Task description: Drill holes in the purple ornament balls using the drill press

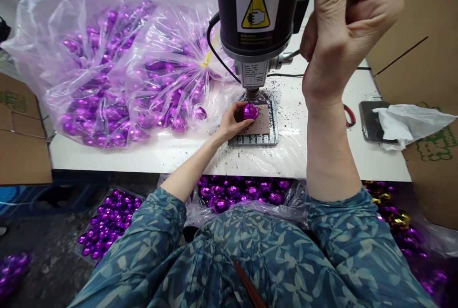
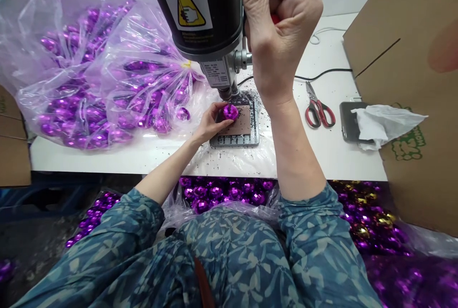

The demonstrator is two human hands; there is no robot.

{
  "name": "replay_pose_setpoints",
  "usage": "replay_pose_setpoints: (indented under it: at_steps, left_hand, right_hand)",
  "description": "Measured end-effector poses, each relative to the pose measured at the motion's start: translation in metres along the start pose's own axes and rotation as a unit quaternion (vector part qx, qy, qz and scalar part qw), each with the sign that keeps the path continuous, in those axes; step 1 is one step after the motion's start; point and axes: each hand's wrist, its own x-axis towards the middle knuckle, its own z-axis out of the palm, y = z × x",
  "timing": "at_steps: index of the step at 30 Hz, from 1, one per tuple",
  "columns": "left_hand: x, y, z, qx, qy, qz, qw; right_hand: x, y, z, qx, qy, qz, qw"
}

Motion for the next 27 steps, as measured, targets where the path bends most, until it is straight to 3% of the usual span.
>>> replay_pose_setpoints:
  at_steps: [9, 16, 21, 27]
  left_hand:
    - [-0.011, -0.002, 0.022, 0.011, 0.015, 0.012, 1.000]
    - [-0.012, -0.004, 0.025, -0.009, 0.036, 0.011, 0.999]
    - [-0.012, -0.005, 0.025, -0.004, 0.042, 0.022, 0.999]
    - [-0.013, -0.004, 0.023, 0.013, 0.036, 0.030, 0.999]
  right_hand:
    - [-0.002, -0.005, 0.003, 0.034, 0.014, -0.001, 0.999]
    - [-0.012, -0.007, 0.001, 0.029, 0.015, -0.032, 0.999]
    - [-0.028, 0.003, -0.006, -0.031, 0.054, -0.139, 0.988]
    - [-0.046, 0.007, -0.009, -0.048, 0.051, -0.130, 0.989]
